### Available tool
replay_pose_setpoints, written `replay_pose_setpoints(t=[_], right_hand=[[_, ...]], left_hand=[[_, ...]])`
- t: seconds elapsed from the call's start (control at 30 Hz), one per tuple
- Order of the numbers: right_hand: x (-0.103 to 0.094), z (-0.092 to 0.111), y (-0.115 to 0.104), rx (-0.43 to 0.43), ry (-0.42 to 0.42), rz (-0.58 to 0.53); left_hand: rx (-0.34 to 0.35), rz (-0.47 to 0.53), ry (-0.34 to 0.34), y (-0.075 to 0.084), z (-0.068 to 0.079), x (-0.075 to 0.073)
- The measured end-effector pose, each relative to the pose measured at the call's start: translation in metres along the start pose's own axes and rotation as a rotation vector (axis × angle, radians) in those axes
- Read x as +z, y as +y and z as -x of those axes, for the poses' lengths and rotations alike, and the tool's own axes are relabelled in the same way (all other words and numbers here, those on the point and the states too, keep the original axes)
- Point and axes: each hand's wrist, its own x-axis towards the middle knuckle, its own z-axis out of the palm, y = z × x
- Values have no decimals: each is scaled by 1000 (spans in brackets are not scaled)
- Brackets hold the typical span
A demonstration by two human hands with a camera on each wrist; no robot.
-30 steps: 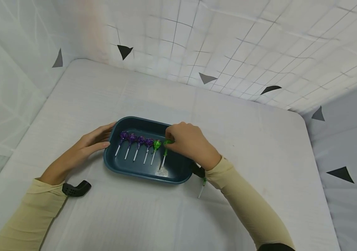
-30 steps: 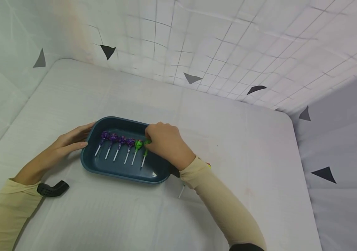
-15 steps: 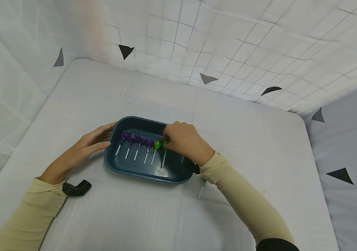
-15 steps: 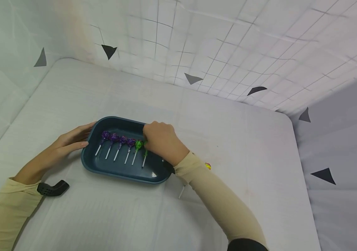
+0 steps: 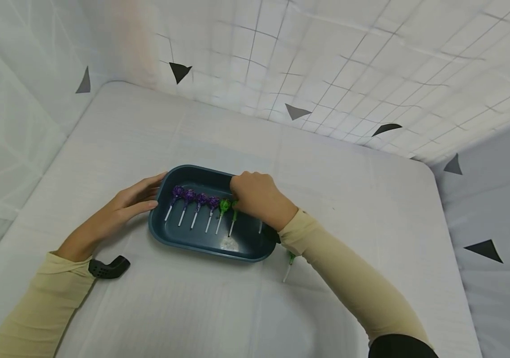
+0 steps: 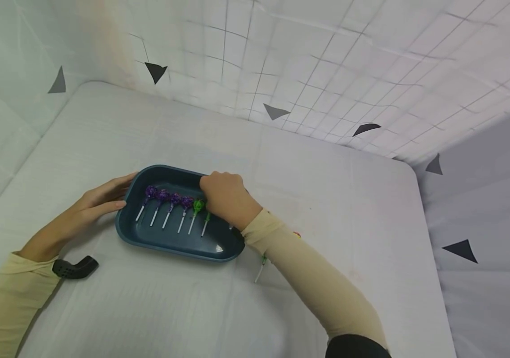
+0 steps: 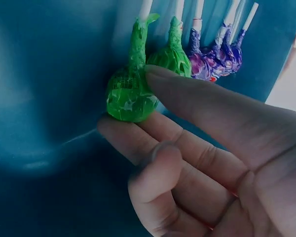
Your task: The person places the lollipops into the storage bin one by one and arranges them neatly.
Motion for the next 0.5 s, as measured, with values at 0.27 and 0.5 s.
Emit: replay_pose_setpoints(t=[0.27,0.5], right_hand=[[1,1,-3,-6,5,26],[0,2,-5,-20,14,38]], left_hand=[[33,9,-4,1,0,0],[35,3,-5,-1,-1,0]])
